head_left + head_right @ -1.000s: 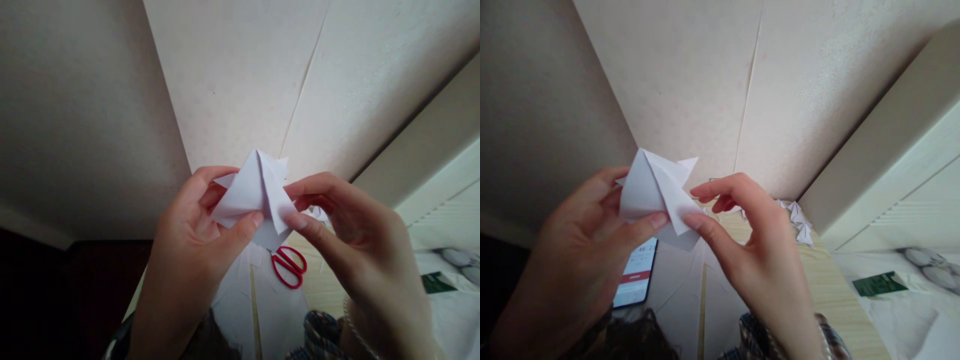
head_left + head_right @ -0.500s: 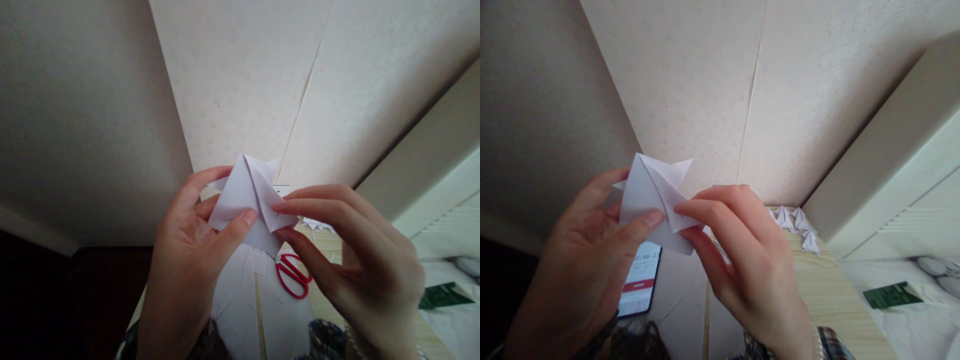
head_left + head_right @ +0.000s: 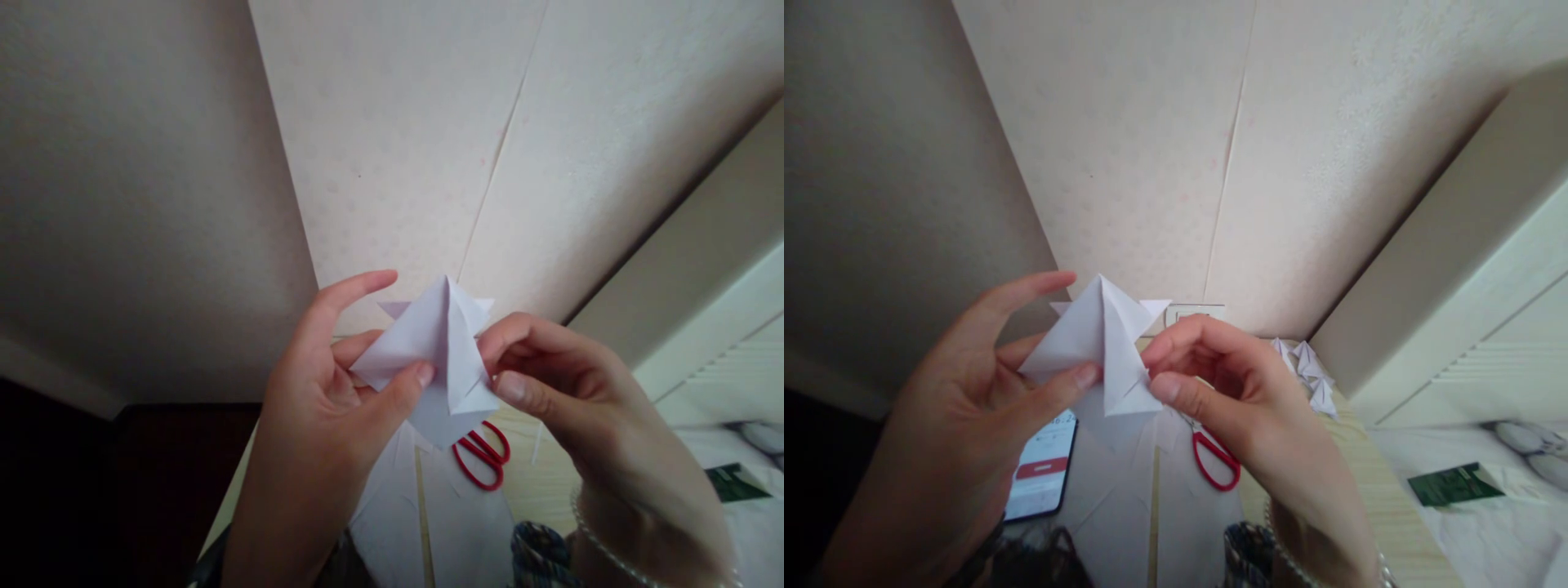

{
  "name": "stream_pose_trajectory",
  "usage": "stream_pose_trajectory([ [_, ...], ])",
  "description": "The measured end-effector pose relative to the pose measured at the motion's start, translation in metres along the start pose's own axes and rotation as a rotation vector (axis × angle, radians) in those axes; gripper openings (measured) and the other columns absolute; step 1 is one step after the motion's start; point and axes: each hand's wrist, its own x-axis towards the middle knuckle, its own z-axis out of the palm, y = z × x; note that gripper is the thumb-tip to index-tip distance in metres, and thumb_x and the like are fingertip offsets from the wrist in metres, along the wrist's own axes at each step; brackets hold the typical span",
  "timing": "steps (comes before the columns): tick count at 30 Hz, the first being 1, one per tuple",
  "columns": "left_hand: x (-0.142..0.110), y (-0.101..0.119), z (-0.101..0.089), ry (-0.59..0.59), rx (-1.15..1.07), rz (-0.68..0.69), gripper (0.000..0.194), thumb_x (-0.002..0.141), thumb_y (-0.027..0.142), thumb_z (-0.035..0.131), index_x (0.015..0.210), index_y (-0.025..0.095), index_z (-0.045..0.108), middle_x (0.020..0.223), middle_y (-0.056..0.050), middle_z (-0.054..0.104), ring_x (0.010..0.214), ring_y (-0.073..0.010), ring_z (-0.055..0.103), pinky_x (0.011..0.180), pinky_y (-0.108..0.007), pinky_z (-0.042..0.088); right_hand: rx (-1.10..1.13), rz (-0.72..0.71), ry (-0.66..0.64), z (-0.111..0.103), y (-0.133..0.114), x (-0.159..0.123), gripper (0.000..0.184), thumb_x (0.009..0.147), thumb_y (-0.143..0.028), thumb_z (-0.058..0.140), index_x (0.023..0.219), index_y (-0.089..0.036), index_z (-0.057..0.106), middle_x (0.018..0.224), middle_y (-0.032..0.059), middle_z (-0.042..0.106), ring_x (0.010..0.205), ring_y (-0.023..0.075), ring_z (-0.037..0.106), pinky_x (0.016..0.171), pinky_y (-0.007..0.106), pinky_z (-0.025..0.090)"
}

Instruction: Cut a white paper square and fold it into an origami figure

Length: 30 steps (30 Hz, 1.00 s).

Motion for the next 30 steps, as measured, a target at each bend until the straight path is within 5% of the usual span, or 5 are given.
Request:
stream_pose_trajectory([
  [23, -0.003, 0.002, 0.0, -0.009, 0.082, 0.0, 0.054, 0.065, 0.005, 0.078, 0.11, 0.033, 0.067, 0.072, 0.004, 0.079, 0.057, -0.0207, 0.075, 0.045, -0.021, 0.058, 0.15, 0.088, -0.143, -0.008, -0.001, 0.003, 0.009, 0.075, -0.021, 0.084, 0.079, -0.021, 0.076, 0.072, -0.0048, 0.068, 0.064, 0.0046, 0.061, 0.06, 0.013, 0.049],
  [30, -0.007, 0.008, 0.012, 0.126, 0.083, -0.078, 0.049, 0.06, 0.007, 0.08, 0.101, 0.032, 0.072, 0.062, 0.006, 0.074, 0.048, -0.0143, 0.066, 0.049, -0.022, 0.057, 0.024, 0.024, -0.124, -0.006, -0.001, 0.006, 0.018, 0.075, -0.032, 0.084, 0.074, -0.019, 0.072, 0.066, -0.0034, 0.065, 0.063, 0.0085, 0.06, 0.057, 0.018, 0.049],
])
